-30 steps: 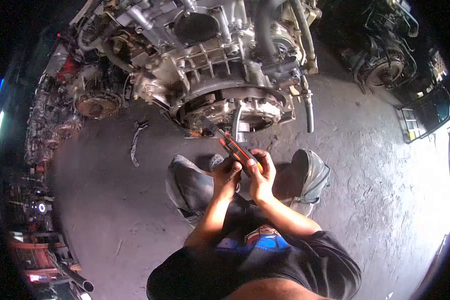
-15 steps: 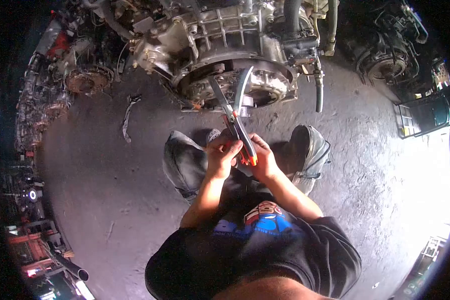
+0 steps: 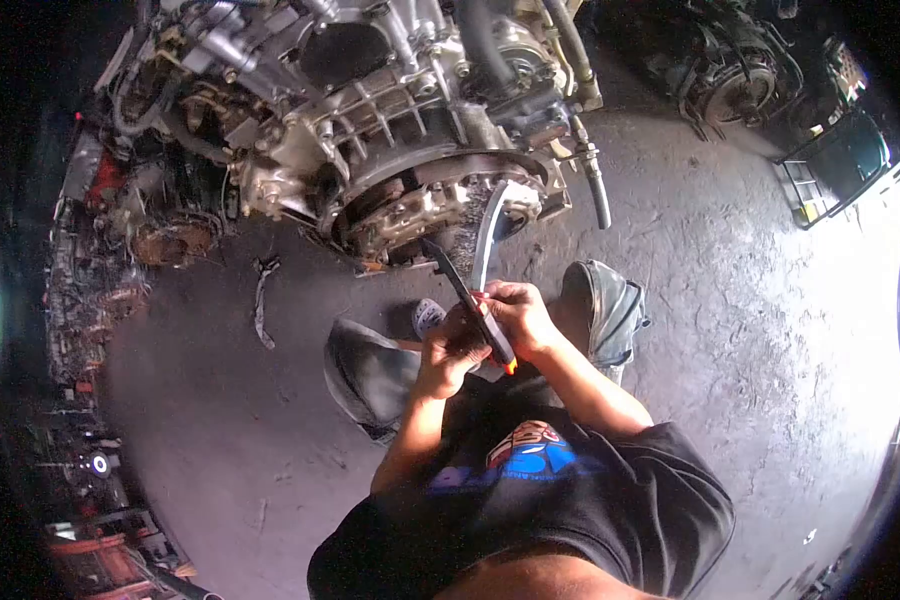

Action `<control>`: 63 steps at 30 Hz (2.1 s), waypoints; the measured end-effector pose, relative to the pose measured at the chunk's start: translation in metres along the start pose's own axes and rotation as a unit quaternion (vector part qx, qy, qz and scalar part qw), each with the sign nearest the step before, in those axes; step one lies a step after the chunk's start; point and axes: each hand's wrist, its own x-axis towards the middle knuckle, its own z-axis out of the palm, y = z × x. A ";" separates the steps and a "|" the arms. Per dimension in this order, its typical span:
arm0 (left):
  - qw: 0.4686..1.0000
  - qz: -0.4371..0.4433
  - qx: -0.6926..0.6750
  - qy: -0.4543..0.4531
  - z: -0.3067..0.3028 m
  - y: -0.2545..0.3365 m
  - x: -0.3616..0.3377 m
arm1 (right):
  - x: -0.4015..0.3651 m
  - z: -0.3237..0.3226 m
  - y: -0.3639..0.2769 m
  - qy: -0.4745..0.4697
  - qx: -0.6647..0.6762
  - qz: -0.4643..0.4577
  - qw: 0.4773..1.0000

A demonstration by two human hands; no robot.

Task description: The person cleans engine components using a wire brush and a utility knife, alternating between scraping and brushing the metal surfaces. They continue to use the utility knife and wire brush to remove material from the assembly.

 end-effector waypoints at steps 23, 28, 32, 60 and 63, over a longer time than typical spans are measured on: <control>0.968 0.103 0.038 0.225 -0.047 0.030 0.022 | -0.171 -0.113 -0.148 0.372 -0.334 -0.447 0.742; 0.952 0.258 0.014 0.166 -0.011 0.105 0.084 | -0.106 -0.074 -0.124 0.356 -0.341 -0.396 0.775; 0.970 0.212 -0.088 0.076 0.016 0.175 0.148 | -0.056 -0.049 -0.128 0.322 -0.332 -0.411 0.786; 0.949 0.268 0.165 0.017 0.092 0.216 0.299 | 0.054 -0.049 -0.189 0.335 -0.446 -0.497 0.664; 0.960 0.262 0.091 -0.042 0.083 0.208 0.267 | 0.050 -0.041 -0.205 0.295 -0.452 -0.462 0.704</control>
